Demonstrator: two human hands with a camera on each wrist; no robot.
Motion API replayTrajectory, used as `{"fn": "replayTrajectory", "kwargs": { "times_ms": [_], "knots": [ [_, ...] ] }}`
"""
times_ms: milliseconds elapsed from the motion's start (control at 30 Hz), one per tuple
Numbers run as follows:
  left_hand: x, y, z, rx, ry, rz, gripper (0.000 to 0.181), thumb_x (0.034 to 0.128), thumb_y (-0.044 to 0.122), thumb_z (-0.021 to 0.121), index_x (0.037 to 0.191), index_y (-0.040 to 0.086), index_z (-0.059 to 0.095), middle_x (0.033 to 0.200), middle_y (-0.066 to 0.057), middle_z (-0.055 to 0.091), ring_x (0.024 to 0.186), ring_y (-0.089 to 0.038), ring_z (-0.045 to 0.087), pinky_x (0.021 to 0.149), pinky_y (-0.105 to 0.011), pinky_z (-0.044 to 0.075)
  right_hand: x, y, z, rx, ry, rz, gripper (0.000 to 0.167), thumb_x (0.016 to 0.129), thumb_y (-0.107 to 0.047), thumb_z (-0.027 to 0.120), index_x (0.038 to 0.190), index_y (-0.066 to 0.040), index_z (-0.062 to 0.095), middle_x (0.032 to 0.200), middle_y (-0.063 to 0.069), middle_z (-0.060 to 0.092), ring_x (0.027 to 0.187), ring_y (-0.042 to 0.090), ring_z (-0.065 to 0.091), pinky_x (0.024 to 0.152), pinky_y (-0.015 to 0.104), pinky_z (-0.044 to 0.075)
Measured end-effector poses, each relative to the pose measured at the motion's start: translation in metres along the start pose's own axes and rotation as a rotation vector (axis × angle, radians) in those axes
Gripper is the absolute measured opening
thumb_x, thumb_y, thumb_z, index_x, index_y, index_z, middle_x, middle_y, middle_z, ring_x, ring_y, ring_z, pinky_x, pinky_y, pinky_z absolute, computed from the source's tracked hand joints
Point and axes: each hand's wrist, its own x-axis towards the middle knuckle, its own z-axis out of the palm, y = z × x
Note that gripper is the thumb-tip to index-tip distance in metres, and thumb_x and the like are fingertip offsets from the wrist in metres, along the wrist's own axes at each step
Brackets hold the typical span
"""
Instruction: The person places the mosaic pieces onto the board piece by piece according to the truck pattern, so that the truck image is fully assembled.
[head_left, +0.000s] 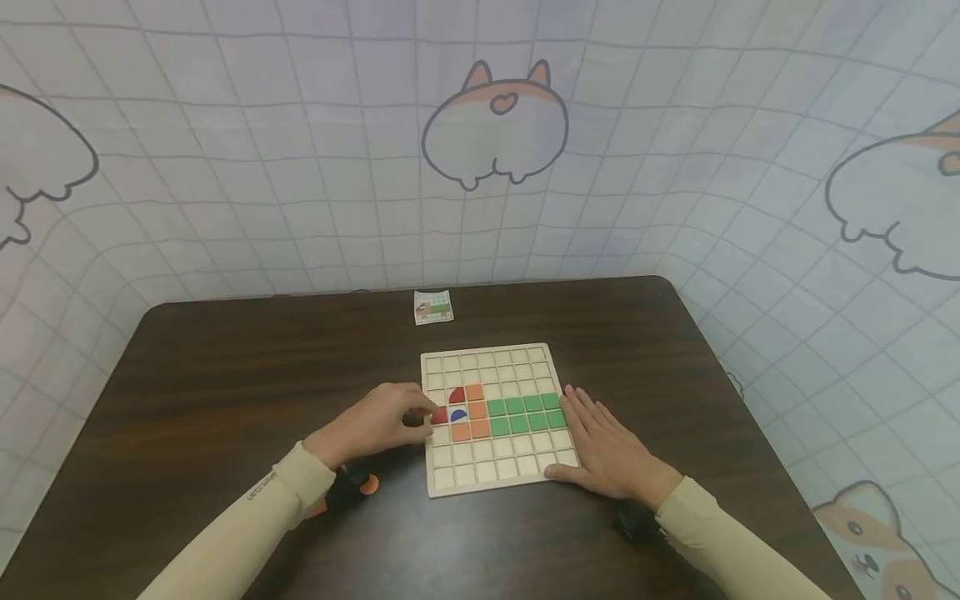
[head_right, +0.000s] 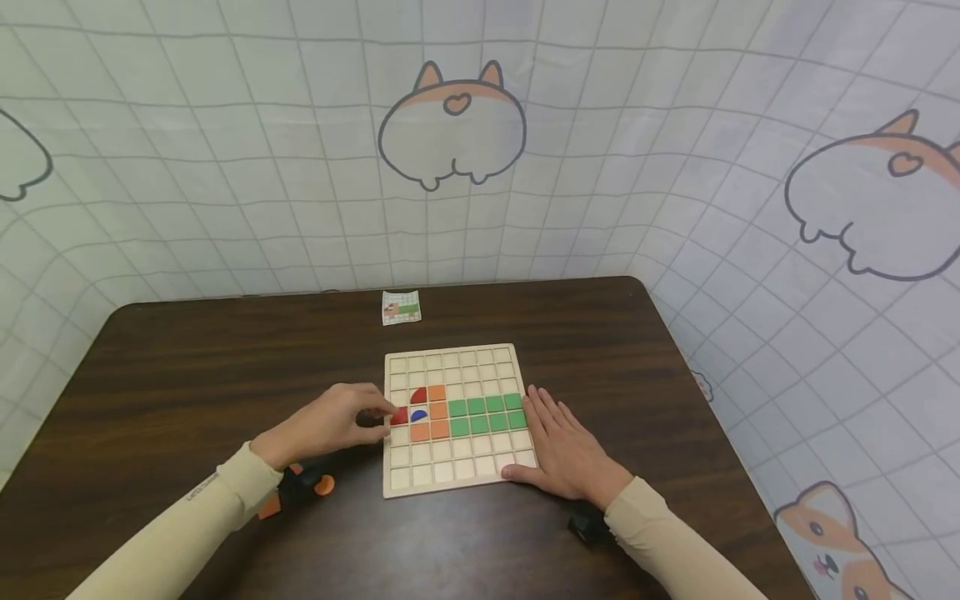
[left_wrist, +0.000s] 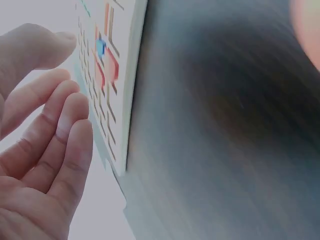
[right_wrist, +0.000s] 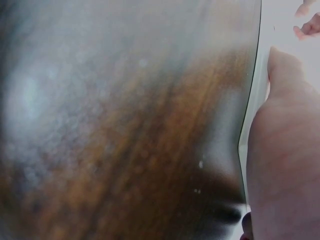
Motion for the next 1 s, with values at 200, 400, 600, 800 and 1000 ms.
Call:
{"fn": "replayTrajectory", "kwargs": {
  "times_ms": [200,400,600,800,1000],
  "knots": [
    [-0.018,-0.011,-0.013,0.035,0.012,-0.087,0.03,0.0923,0.022,0.078,0.119,0.009,0.077,0.11,-0.003,0.073,0.099,-0.017,0.072,0.086,-0.035,0.062,0.0,0.001,0.002,0.001,-0.001,0.005,0.111,0.093,-0.079,0.048,0.164,0.001,0.018,0.173,0.021,0.016,0.162,0.037,0.019,0.128,0.055,0.03],
    [-0.042,-0.021,-0.025,0.075,0.049,-0.12,0.028,0.0919,0.023,0.078,0.116,0.01,0.078,0.108,0.0,0.074,0.096,-0.015,0.072,0.084,-0.035,0.062,0.0,0.0,0.001,0.004,-0.003,0.004,0.111,0.093,-0.078,0.049,0.164,0.002,0.018,0.173,0.022,0.016,0.162,0.038,0.019,0.128,0.055,0.029],
    [-0.072,-0.032,-0.031,0.088,0.057,-0.125,0.023,0.0934,0.022,0.076,0.113,0.009,0.078,0.104,0.001,0.073,0.092,-0.014,0.072,0.079,-0.032,0.061,-0.001,0.0,-0.001,-0.012,0.003,0.008,0.111,0.093,-0.078,0.049,0.164,0.002,0.019,0.173,0.022,0.018,0.162,0.038,0.02,0.127,0.055,0.03],
    [-0.101,-0.04,-0.033,0.08,0.068,-0.152,0.023,0.0931,0.025,0.077,0.113,0.012,0.078,0.103,0.006,0.073,0.09,-0.009,0.071,0.077,-0.028,0.06,-0.002,-0.002,-0.004,-0.008,0.008,0.003,0.11,0.093,-0.077,0.051,0.163,0.003,0.02,0.172,0.023,0.02,0.161,0.039,0.022,0.126,0.056,0.031],
    [-0.123,-0.046,-0.032,0.065,0.058,-0.163,0.026,0.0924,0.031,0.078,0.114,0.016,0.077,0.103,0.01,0.071,0.09,-0.005,0.066,0.077,-0.026,0.059,-0.001,-0.003,-0.004,-0.011,0.006,0.007,0.11,0.093,-0.077,0.051,0.163,0.003,0.021,0.172,0.022,0.02,0.161,0.039,0.023,0.126,0.056,0.032]
  ]
}}
